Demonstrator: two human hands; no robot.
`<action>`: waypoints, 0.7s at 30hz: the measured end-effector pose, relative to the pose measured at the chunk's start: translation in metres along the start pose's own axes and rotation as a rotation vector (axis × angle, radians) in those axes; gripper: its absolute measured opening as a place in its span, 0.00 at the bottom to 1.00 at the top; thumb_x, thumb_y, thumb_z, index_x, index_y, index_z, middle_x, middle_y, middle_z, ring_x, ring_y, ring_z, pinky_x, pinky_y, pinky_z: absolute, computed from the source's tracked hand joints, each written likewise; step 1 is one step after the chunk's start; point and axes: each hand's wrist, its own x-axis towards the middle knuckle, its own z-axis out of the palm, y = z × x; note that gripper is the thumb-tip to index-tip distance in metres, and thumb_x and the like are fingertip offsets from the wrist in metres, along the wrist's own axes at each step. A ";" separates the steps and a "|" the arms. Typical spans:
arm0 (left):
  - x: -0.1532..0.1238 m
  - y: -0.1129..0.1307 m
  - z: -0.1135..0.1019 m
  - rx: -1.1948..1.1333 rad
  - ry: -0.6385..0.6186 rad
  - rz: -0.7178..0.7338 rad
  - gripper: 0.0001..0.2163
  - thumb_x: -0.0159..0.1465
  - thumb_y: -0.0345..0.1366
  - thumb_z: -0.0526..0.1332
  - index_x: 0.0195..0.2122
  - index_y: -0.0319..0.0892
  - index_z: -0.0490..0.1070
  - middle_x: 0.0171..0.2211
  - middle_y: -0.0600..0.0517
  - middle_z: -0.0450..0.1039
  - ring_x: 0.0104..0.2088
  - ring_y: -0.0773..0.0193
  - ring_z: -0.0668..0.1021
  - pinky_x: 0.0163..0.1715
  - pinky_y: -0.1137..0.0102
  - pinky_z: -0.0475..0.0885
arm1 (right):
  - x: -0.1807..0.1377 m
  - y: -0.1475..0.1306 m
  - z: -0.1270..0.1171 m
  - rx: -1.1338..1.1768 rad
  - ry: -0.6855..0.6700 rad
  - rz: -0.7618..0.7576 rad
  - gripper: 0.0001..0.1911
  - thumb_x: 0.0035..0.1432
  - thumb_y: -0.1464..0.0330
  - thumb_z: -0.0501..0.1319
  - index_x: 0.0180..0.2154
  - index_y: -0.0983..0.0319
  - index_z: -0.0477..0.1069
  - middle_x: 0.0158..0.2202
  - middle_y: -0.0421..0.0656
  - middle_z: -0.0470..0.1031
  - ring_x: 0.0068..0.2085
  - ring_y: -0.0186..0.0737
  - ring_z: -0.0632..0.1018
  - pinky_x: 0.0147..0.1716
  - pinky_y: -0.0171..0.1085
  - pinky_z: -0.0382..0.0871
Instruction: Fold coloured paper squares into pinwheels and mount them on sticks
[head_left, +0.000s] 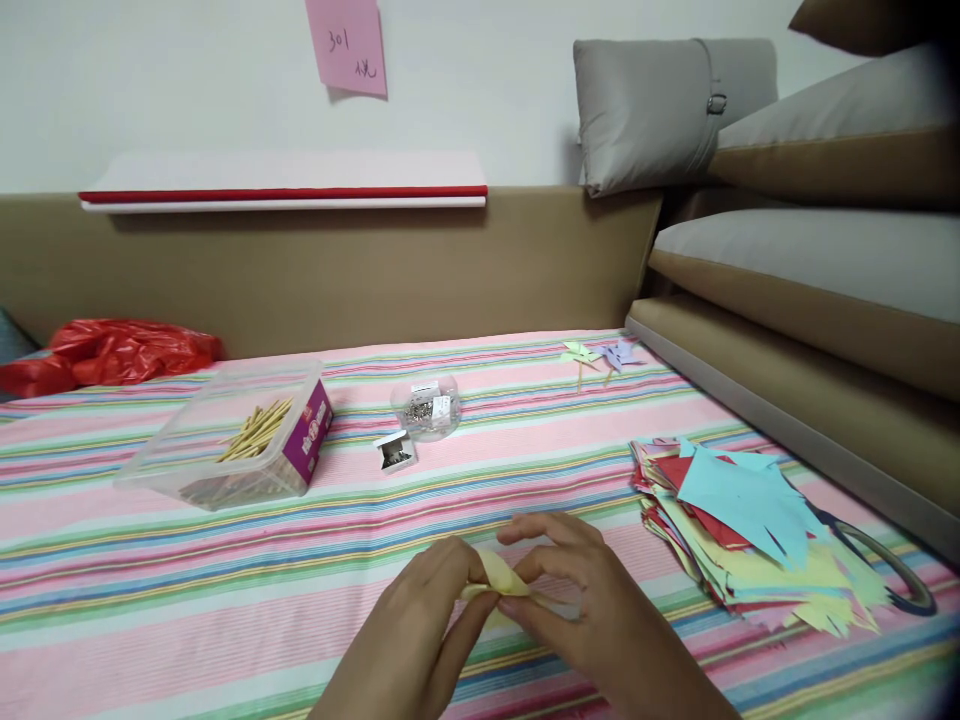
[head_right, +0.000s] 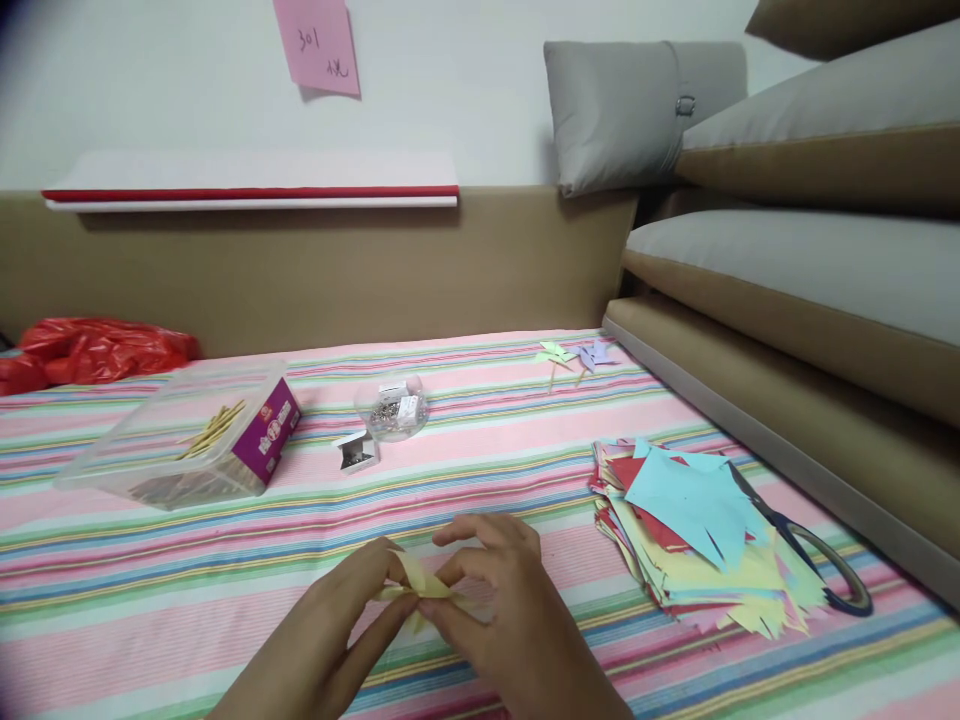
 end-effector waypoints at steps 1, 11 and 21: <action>0.000 -0.001 0.000 -0.020 0.005 -0.007 0.07 0.71 0.38 0.53 0.38 0.49 0.69 0.37 0.53 0.76 0.36 0.59 0.76 0.37 0.70 0.66 | -0.001 0.001 0.001 0.060 -0.002 0.023 0.01 0.57 0.66 0.68 0.32 0.54 0.80 0.52 0.44 0.76 0.57 0.53 0.74 0.53 0.55 0.74; 0.005 0.002 -0.003 -0.453 0.221 -0.208 0.11 0.63 0.45 0.64 0.46 0.52 0.75 0.43 0.50 0.79 0.42 0.55 0.79 0.41 0.69 0.71 | 0.003 -0.009 0.010 0.556 0.058 0.136 0.08 0.58 0.61 0.66 0.32 0.58 0.79 0.47 0.45 0.76 0.48 0.47 0.79 0.44 0.41 0.78; 0.018 0.013 0.019 -0.996 0.287 -0.349 0.10 0.57 0.44 0.71 0.34 0.44 0.79 0.30 0.52 0.77 0.35 0.62 0.76 0.40 0.72 0.70 | 0.011 -0.012 0.023 0.805 0.185 0.216 0.12 0.55 0.59 0.69 0.38 0.59 0.79 0.44 0.46 0.80 0.47 0.50 0.79 0.48 0.45 0.73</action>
